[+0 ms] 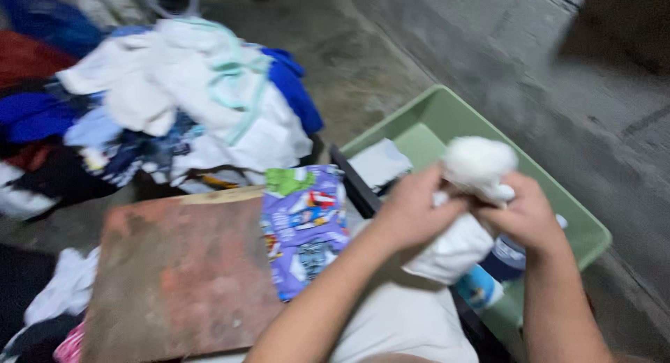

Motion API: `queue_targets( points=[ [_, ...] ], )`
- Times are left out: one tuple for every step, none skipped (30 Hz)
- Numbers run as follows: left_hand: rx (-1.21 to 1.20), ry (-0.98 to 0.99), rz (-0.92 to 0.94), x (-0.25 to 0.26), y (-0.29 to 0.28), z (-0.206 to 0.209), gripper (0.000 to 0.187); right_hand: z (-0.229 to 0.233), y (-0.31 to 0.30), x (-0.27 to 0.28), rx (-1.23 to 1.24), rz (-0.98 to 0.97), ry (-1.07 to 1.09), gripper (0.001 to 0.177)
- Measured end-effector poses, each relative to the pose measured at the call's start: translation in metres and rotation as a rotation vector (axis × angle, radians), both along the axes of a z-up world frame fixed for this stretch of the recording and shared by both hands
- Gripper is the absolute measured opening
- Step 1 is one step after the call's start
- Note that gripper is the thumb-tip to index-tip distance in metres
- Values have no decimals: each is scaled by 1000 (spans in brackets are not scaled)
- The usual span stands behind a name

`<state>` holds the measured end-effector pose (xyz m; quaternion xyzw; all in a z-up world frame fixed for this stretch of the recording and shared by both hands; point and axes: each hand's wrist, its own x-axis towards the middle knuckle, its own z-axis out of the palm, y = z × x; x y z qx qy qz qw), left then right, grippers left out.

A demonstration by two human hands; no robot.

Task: The person folds several small garments, including a light blue bib and a white cloth, on a wooden board. They smooth and fold each item by hand, then place the folded pieces into a green plastic bin.

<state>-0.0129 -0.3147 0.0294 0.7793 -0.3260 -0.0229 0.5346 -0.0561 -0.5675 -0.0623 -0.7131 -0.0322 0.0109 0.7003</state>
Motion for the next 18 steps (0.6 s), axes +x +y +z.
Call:
queue_targets(
  points=[
    [32,-47,82,5,-4,0,51,-3,-11,1,-112,-51,-85,45],
    [41,10,93,6,-6,-1,52,-7,-22,1,-228,-102,-158,37],
    [51,66,104,9,-8,-3,53,-14,-32,1,-242,-163,-121,36],
    [66,130,112,8,-8,-6,54,-21,-41,-2,-257,-225,-76,35],
    [102,152,103,6,-9,-9,54,-30,-52,-6,-272,-287,-32,33],
    [142,164,98,3,-9,-12,53,-43,-63,-9,-253,-313,-37,31],
    [182,175,92,0,-9,-15,53,-58,-73,-12,-236,-341,-43,29],
    [211,206,90,-4,-11,-19,52,-75,-82,-13,-222,-358,-52,27],
    [240,236,88,-7,-13,-22,52,-93,-92,-17,-166,-411,30,27],
    [272,260,86,-9,-16,-25,52,-113,-100,-19,-106,-465,105,28],
    [298,284,78,-10,-20,-28,52,-134,-108,-23,-45,-518,180,28],
    [327,309,71,-11,-24,-30,52,-155,-115,-28,-9,-561,244,31],
    [355,333,64,-12,-28,-33,52,-174,-121,-35,28,-605,309,33],
    [375,347,60,-12,-31,-35,52,-192,-127,-37,66,-641,366,36],
    [395,362,57,-12,-34,-36,51,-208,-131,-44,160,-659,398,38],
    [416,371,54,-11,-36,-38,51,-221,-132,-50,259,-676,425,40],
    [428,374,44,-12,-37,-39,51,-231,-133,-57,358,-692,451,41],
    [440,374,37,-12,-38,-40,51,-238,-135,-59,308,-725,483,41]
  ],
)
